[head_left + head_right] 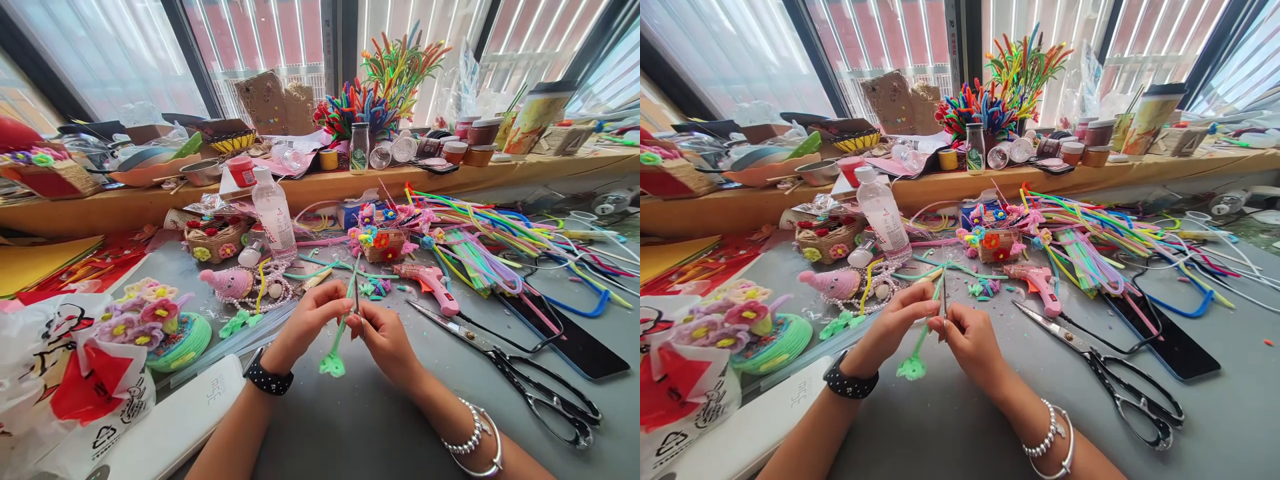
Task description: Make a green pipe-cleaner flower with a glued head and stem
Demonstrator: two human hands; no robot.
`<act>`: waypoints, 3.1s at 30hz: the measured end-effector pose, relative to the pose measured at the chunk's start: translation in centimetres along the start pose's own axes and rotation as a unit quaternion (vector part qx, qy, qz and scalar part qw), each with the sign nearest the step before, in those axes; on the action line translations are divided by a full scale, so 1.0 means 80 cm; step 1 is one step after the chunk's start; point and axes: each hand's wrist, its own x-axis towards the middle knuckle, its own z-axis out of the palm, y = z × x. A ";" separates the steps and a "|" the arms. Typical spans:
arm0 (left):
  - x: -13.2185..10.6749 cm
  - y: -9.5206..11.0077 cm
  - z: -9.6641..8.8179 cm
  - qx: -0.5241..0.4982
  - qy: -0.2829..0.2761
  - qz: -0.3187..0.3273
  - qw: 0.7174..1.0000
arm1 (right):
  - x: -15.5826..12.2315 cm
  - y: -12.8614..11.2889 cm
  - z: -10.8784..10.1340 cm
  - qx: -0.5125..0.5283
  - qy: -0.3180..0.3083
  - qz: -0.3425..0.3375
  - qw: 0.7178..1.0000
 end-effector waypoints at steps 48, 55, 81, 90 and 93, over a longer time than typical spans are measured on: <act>0.001 0.000 0.007 -0.003 -0.003 -0.019 1.000 | 0.002 -0.001 -0.004 0.028 -0.034 -0.019 0.999; -0.001 0.001 0.004 -0.008 -0.007 -0.026 1.000 | 0.003 -0.004 -0.003 -0.010 0.000 -0.021 1.000; 0.000 0.004 0.004 -0.015 0.002 -0.011 1.000 | 0.004 0.002 -0.005 0.038 -0.030 -0.046 0.998; 0.000 0.003 0.006 -0.019 0.004 -0.002 1.000 | 0.009 0.003 -0.005 0.052 -0.043 -0.052 0.996; 0.000 0.002 0.007 -0.020 0.005 -0.001 1.000 | 0.009 0.004 -0.004 0.052 -0.047 -0.052 0.996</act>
